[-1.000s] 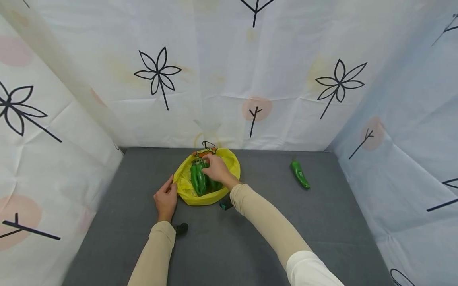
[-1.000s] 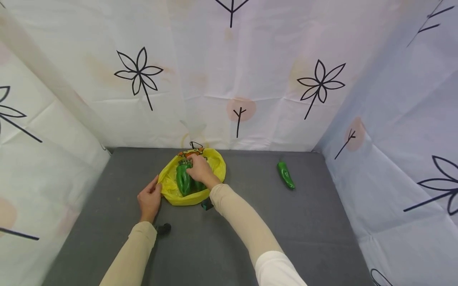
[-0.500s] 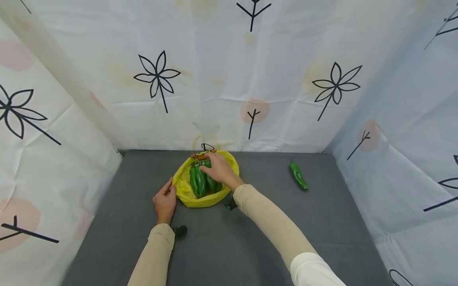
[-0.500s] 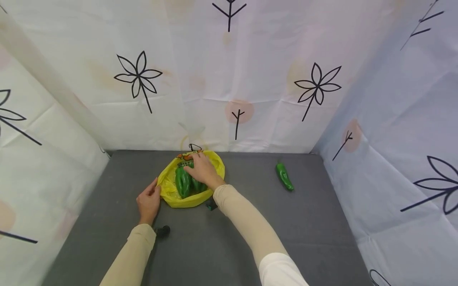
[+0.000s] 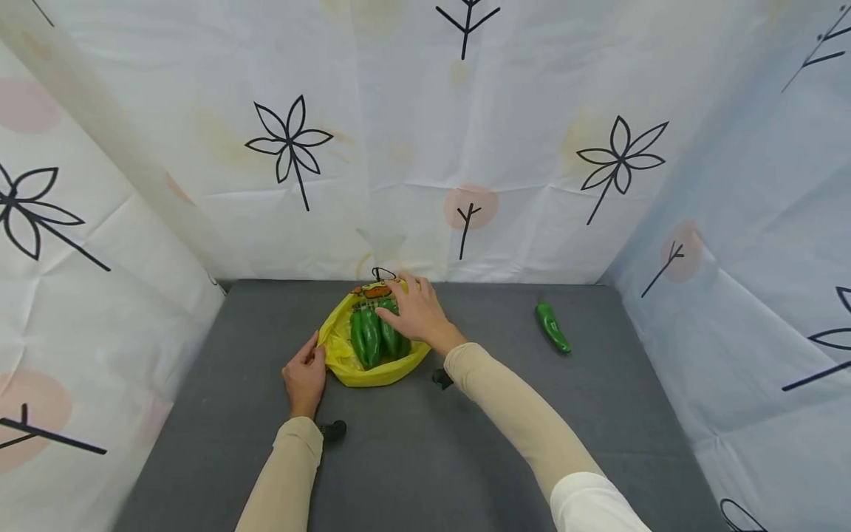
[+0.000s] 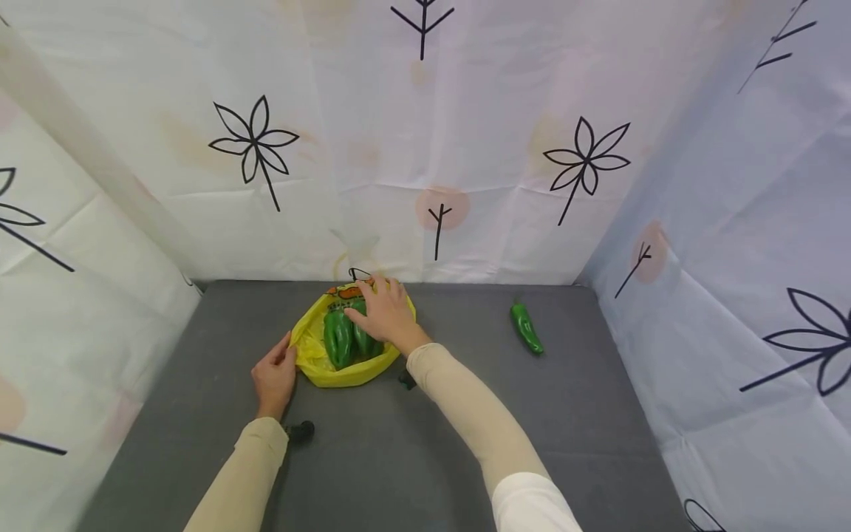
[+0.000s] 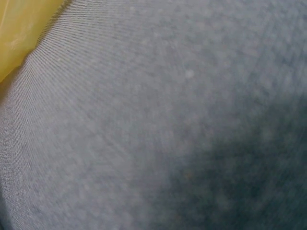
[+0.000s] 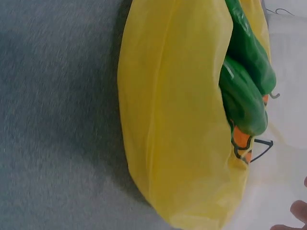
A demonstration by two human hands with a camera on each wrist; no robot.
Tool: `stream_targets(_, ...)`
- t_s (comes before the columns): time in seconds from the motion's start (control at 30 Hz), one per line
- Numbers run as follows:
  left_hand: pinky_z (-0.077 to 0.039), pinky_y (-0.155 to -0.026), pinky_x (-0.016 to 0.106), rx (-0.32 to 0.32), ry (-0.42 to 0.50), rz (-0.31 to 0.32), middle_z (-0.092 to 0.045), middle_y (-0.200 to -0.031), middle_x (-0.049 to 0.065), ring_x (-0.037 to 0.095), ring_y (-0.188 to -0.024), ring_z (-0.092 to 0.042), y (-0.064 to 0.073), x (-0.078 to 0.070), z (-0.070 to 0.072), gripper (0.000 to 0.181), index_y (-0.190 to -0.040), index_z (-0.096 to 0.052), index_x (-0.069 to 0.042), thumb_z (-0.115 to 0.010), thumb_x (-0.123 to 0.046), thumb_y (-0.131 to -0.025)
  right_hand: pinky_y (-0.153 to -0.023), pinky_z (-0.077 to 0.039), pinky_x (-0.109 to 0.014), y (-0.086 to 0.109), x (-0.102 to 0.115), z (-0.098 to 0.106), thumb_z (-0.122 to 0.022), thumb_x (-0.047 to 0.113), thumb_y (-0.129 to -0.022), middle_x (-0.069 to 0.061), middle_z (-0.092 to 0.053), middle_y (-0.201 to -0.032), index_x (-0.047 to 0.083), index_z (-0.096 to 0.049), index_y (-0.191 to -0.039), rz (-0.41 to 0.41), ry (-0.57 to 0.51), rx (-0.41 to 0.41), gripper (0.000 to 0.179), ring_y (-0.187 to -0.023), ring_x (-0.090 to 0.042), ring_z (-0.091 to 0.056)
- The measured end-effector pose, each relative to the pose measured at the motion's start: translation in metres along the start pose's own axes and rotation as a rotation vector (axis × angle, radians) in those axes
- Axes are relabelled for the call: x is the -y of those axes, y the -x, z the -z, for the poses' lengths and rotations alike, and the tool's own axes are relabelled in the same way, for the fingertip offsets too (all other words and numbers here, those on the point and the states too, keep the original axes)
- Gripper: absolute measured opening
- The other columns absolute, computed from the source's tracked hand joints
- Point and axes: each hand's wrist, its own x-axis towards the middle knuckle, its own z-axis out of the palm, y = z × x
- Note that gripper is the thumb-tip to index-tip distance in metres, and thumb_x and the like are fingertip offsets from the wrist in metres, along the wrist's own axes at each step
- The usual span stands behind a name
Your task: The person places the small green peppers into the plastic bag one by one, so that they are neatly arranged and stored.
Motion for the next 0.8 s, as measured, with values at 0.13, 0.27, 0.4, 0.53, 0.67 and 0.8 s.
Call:
stream_targets(0.13,-0.039,-0.067,0.003,0.009,0.001,0.004,-0.079,-0.108,0.009,-0.012,-0.072,-0.055,0.001,-0.001,0.0,0.035,-0.133,-0.071,-0.024,-0.063,-0.023,-0.099,-0.124,-0.024,-0.057,0.003,-0.006,0.002,-0.041,0.068,-0.1,-0.007,-0.025,-0.168,0.033,-0.026,-0.162,-0.016,0.045,0.01,0.073,-0.153,-0.036,-0.026)
stream_targets(0.27,-0.039,-0.067,0.004,0.011,-0.006,0.01,-0.08,-0.107,0.009,-0.011,-0.071,-0.055,0.002,-0.001,-0.001,0.035,-0.133,-0.071,-0.025,-0.063,-0.023,-0.099,-0.124,-0.019,-0.062,0.006,-0.013,0.003,-0.041,0.07,-0.1,-0.008,-0.022,-0.169,0.033,-0.021,-0.164,-0.035,0.073,0.024,0.077,-0.155,-0.039,-0.021)
stream_targets(0.4,-0.039,-0.067,0.006,0.003,-0.011,0.007,-0.08,-0.103,0.009,-0.006,-0.069,-0.055,0.001,-0.003,-0.001,0.034,-0.132,-0.071,-0.025,-0.063,-0.024,-0.098,-0.124,-0.015,-0.064,0.008,-0.019,0.004,-0.039,0.071,-0.099,-0.011,-0.016,-0.171,0.033,-0.017,-0.165,-0.059,0.073,0.041,0.079,-0.157,-0.041,-0.016)
stream_targets(0.53,-0.039,-0.067,0.006,0.005,0.0,0.006,-0.08,-0.103,0.009,-0.003,-0.07,-0.055,0.001,-0.004,0.0,0.034,-0.132,-0.071,-0.025,-0.064,-0.025,-0.098,-0.124,-0.012,-0.066,0.011,-0.026,0.005,-0.033,0.075,-0.098,-0.01,-0.01,-0.173,0.037,-0.014,-0.165,-0.072,0.122,0.048,0.079,-0.158,-0.041,-0.012)
stream_targets(0.67,-0.039,-0.066,0.006,0.007,0.003,0.004,-0.08,-0.101,0.009,-0.003,-0.069,-0.055,0.0,-0.003,0.001,0.035,-0.132,-0.071,-0.024,-0.064,-0.024,-0.098,-0.124,-0.011,-0.067,0.015,-0.035,0.003,-0.033,0.075,-0.098,-0.01,-0.007,-0.173,0.038,-0.011,-0.165,-0.084,0.158,0.042,0.08,-0.159,-0.041,-0.01)
stream_targets(0.8,-0.04,-0.066,0.008,0.005,-0.006,-0.005,-0.08,-0.1,0.01,-0.002,-0.068,-0.056,-0.001,-0.001,0.001,0.035,-0.132,-0.071,-0.026,-0.063,-0.025,-0.098,-0.123,-0.009,-0.069,0.021,-0.044,0.002,-0.035,0.074,-0.098,-0.011,-0.004,-0.174,0.035,-0.011,-0.166,-0.108,0.152,0.028,0.081,-0.159,-0.043,-0.006)
